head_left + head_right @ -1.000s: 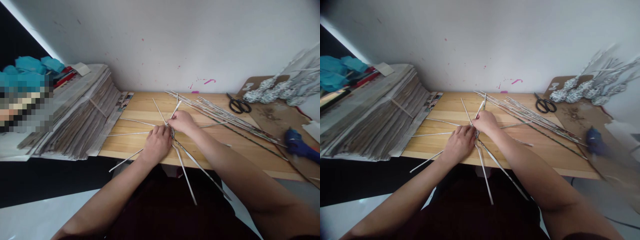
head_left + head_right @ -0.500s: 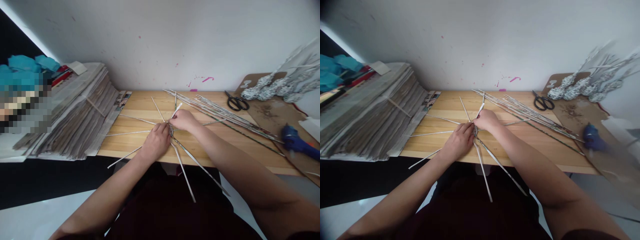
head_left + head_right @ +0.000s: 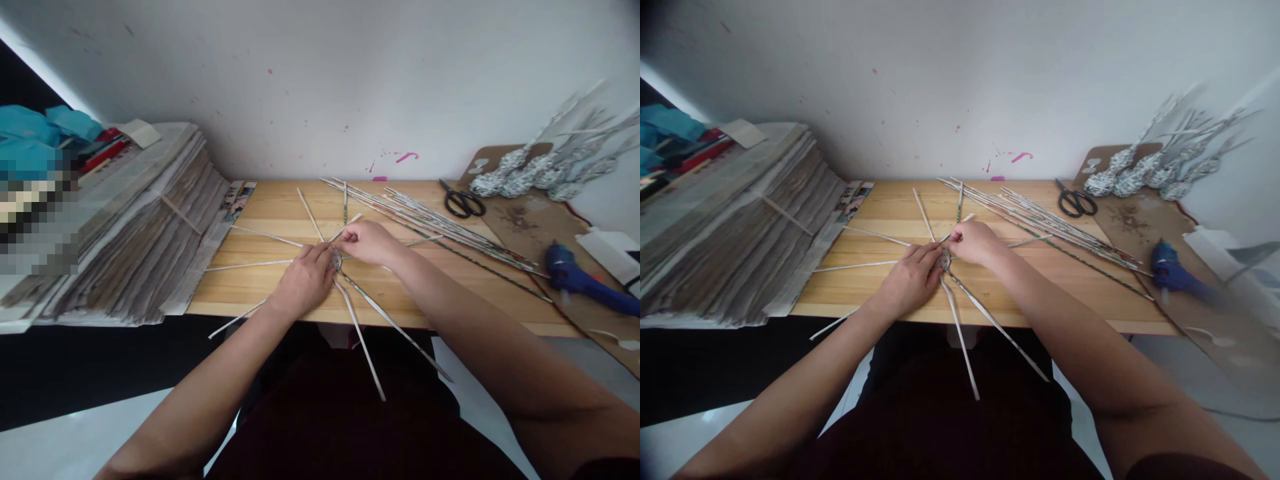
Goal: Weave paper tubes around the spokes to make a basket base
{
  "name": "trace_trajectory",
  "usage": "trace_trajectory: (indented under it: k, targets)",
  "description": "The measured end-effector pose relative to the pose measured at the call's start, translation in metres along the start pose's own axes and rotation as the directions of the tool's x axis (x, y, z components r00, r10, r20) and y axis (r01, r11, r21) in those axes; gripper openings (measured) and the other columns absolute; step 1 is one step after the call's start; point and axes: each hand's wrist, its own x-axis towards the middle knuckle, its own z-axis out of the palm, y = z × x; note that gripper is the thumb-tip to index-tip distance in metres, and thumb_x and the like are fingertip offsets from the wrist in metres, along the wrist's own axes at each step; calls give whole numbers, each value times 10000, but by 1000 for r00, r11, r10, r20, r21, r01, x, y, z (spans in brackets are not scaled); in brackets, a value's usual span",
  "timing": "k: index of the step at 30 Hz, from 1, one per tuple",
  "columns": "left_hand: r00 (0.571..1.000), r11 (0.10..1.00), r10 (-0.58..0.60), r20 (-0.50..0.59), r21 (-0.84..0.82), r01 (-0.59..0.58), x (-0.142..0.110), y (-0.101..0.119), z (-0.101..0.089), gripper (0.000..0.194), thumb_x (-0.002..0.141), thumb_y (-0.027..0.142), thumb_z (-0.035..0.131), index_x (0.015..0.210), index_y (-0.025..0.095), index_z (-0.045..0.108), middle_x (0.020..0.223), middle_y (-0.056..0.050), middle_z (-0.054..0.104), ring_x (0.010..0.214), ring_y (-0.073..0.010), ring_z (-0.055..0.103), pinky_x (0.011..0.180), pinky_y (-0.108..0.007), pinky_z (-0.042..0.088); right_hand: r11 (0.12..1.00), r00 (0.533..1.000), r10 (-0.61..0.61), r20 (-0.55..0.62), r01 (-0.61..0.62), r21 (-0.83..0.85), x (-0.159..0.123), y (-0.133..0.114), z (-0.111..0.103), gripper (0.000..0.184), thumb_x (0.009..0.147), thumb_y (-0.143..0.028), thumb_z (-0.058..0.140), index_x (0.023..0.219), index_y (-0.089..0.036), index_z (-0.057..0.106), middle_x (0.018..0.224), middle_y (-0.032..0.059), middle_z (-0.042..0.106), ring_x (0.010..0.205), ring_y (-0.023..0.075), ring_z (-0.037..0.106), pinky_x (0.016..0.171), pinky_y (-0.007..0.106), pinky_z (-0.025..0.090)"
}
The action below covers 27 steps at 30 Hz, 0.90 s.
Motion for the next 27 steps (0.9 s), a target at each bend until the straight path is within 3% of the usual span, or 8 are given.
trace_trajectory:
  k: [7,11,16,20,23,27]
  targets:
    - [998,1000,-12,65,-4,12,-1,1,-5,429,995,206,468,1408,98,517,1408,-167,598,1252,-265,573,1110,-455,462,968,998,-62,14,64,-241,-20,4,-11,128,903,-284,623,824,-216,698,797,24,724,704,166,586,624,283,335]
    - [995,999,-3,99,36,-1,-1,0,-4,425,1009,214,449,1411,103,528,1411,-172,590,1279,-261,548,1123,-438,448,984,994,-109,24,111,-137,-22,14,-12,74,895,-206,612,919,-210,681,811,11,719,708,153,594,639,268,363]
    - [988,998,5,155,67,-15,3,0,-6,405,1013,209,441,1399,124,532,1398,-137,596,1309,-245,515,1150,-404,406,980,980,-200,6,200,4,-23,37,-13,167,851,-129,610,960,-210,709,859,-3,736,770,138,635,723,255,420]
    - [983,997,-18,183,72,5,5,0,-9,392,1010,208,443,1383,130,536,1373,-120,606,1262,-250,528,1129,-399,412,956,961,-275,-37,269,-119,-30,43,-21,141,862,-160,616,873,-210,748,888,26,747,836,167,645,786,286,426]
    - [979,998,-36,199,64,23,6,0,-11,397,1008,217,443,1390,147,529,1363,-112,608,1246,-252,527,1110,-401,424,923,933,-350,-81,330,-196,-42,42,-26,136,895,-232,620,914,-206,753,942,53,738,909,195,636,855,311,429]
    - [971,996,-64,229,69,49,9,1,-13,409,997,219,459,1397,169,529,1333,-102,612,1234,-261,520,1107,-397,421,903,941,-339,-17,320,-286,-56,36,-25,116,886,-270,641,905,-199,731,895,61,723,888,215,622,837,324,426]
